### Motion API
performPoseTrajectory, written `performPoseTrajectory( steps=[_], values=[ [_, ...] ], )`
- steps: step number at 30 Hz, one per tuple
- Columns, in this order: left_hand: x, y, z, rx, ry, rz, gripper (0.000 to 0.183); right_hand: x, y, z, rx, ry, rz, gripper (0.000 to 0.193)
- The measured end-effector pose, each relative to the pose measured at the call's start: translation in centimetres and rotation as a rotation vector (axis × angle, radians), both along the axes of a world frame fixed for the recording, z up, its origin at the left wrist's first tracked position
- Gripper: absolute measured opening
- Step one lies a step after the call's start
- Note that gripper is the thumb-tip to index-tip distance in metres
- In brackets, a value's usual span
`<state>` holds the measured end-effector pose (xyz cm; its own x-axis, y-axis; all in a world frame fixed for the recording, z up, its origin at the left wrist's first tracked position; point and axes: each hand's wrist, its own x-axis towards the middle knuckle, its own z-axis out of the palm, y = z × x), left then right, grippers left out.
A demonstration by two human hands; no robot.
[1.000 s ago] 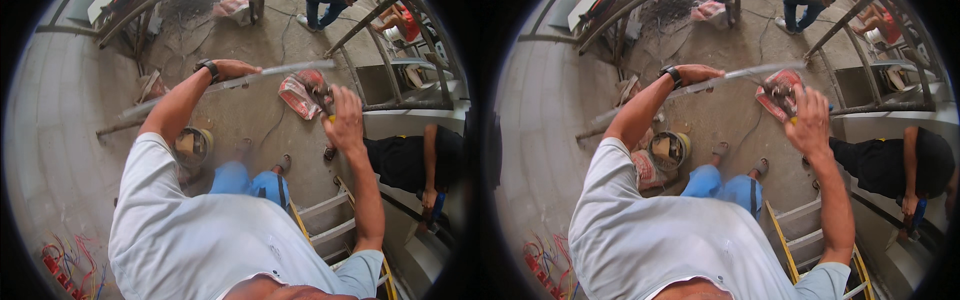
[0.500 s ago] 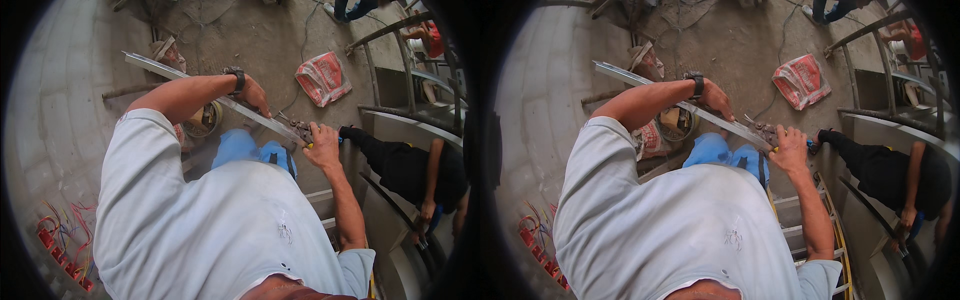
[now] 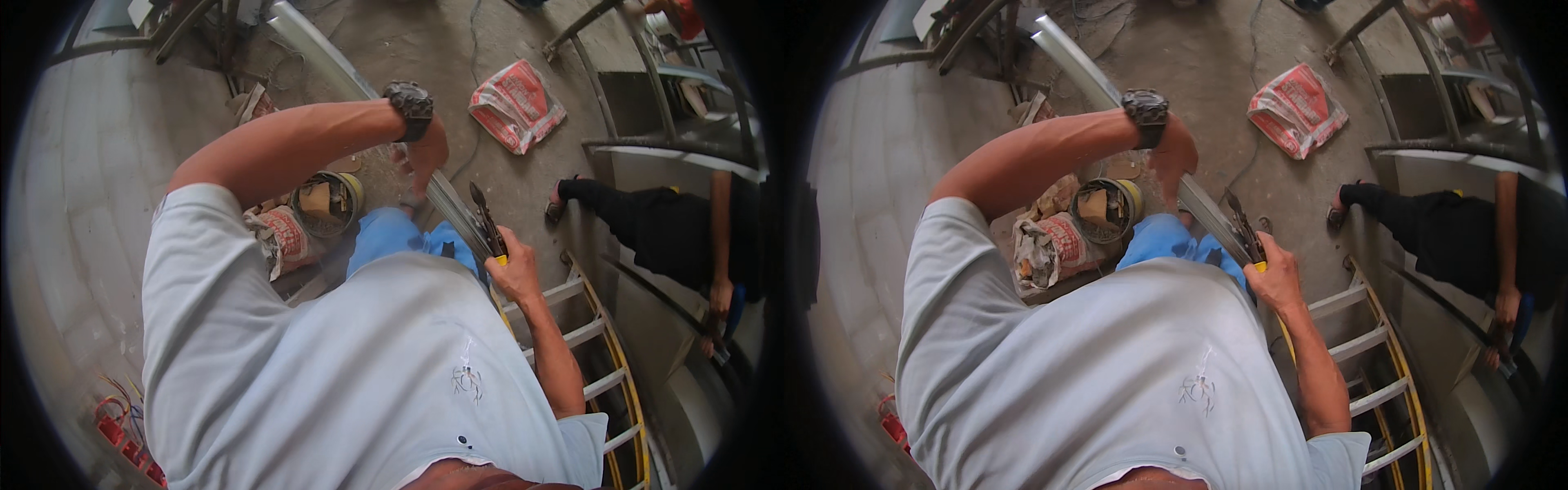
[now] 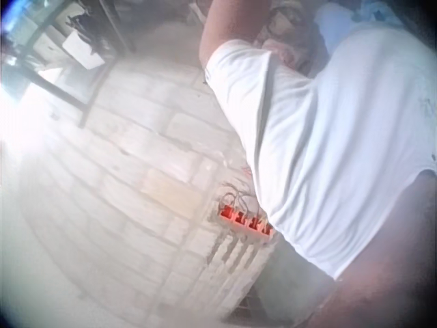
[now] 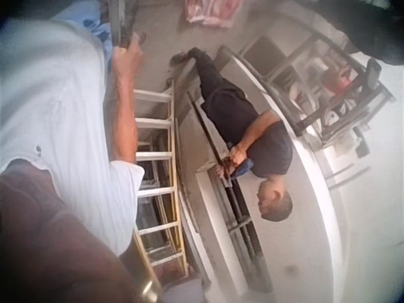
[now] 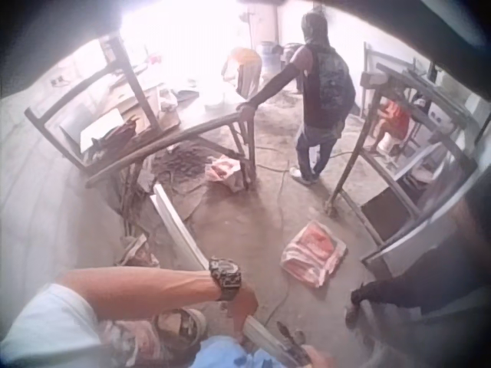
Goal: The person uses yellow-handled tin snips to cut a long, flat metal strap into shorter segments. They repeatedly position the snips, cut through the strap, and separate the pieces while standing in a construction area.
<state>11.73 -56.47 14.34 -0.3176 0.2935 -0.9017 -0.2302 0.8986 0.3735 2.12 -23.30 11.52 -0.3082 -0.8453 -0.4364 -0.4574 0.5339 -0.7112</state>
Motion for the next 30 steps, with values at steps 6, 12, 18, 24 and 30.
performPoseTrajectory(
  steps=[6, 12, 18, 24, 30],
  values=[
    [2.6, -0.7, 2.0, -0.128, 0.514, -0.010, 0.026, 2.3, 0.3, 1.9, -0.086, -0.055, -0.119, 0.052],
    [6.2, -0.1, 5.3, -0.241, 0.913, 0.236, 0.023, 2.9, 0.9, 3.3, -0.228, 0.113, -0.180, 0.053],
    [12.7, 0.1, 3.3, -0.172, 1.701, 1.601, 0.050, 1.4, 1.6, 4.2, -0.263, 0.306, -0.149, 0.055],
    [11.1, 2.8, 0.6, 1.074, 0.892, 2.629, 0.062, -0.1, 1.1, 3.8, -0.405, 0.567, 0.030, 0.064],
    [9.5, 0.6, -0.5, 0.924, 1.150, 2.609, 0.030, -0.9, -0.5, 4.9, -0.593, 0.747, 0.167, 0.071]
  ],
)
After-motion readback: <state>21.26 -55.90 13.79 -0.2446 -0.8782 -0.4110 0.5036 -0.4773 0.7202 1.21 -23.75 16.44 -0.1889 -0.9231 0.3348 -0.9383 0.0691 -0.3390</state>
